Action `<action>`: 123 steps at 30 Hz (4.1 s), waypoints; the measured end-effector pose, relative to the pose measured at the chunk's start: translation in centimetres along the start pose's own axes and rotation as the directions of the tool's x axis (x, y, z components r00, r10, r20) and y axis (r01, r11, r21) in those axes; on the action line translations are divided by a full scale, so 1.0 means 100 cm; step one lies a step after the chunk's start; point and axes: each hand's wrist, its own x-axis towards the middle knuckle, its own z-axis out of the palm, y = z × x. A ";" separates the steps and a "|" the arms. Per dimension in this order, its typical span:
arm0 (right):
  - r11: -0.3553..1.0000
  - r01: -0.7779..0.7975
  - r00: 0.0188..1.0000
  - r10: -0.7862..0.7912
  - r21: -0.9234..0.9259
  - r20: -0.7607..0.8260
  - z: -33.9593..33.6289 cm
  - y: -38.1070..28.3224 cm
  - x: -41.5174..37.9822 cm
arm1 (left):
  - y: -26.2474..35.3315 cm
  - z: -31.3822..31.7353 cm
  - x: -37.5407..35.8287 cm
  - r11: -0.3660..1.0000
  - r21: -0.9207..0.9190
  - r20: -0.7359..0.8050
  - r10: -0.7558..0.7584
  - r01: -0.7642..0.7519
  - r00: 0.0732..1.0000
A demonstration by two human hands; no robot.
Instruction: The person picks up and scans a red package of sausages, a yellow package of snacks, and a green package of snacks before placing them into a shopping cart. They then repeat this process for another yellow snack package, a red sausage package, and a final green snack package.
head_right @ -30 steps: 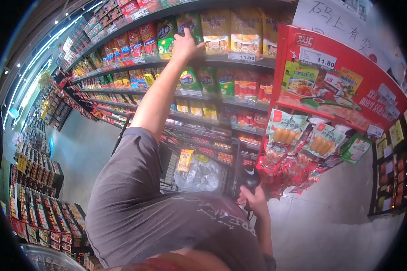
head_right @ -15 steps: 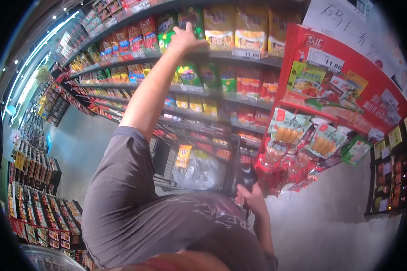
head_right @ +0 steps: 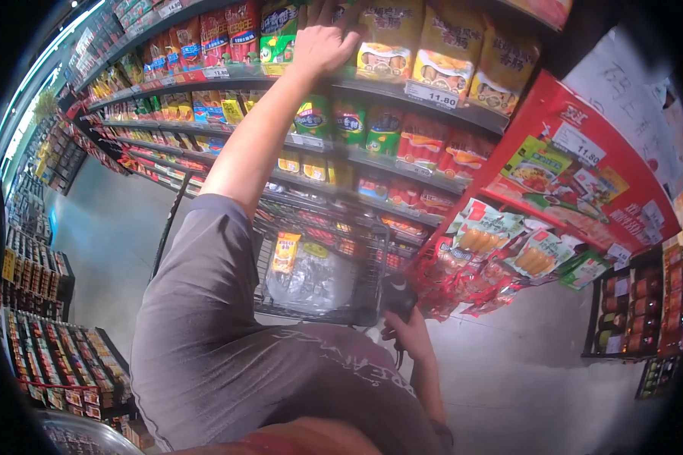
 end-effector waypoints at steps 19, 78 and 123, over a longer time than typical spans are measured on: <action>0.789 -0.458 0.887 0.438 -0.410 -0.147 0.129 0.006 0.040 | -0.369 0.490 -0.345 0.793 0.075 0.685 -0.481 0.604 0.547; 0.901 0.422 0.782 -0.418 0.101 0.462 -0.005 -0.119 -0.020 | -0.091 0.143 -0.318 -0.667 -0.711 0.053 0.264 0.222 0.963; 0.849 0.288 0.869 -0.426 0.444 0.251 -0.088 -0.048 -0.084 | 0.105 0.087 -0.161 0.173 -0.606 -0.786 0.019 -0.777 0.617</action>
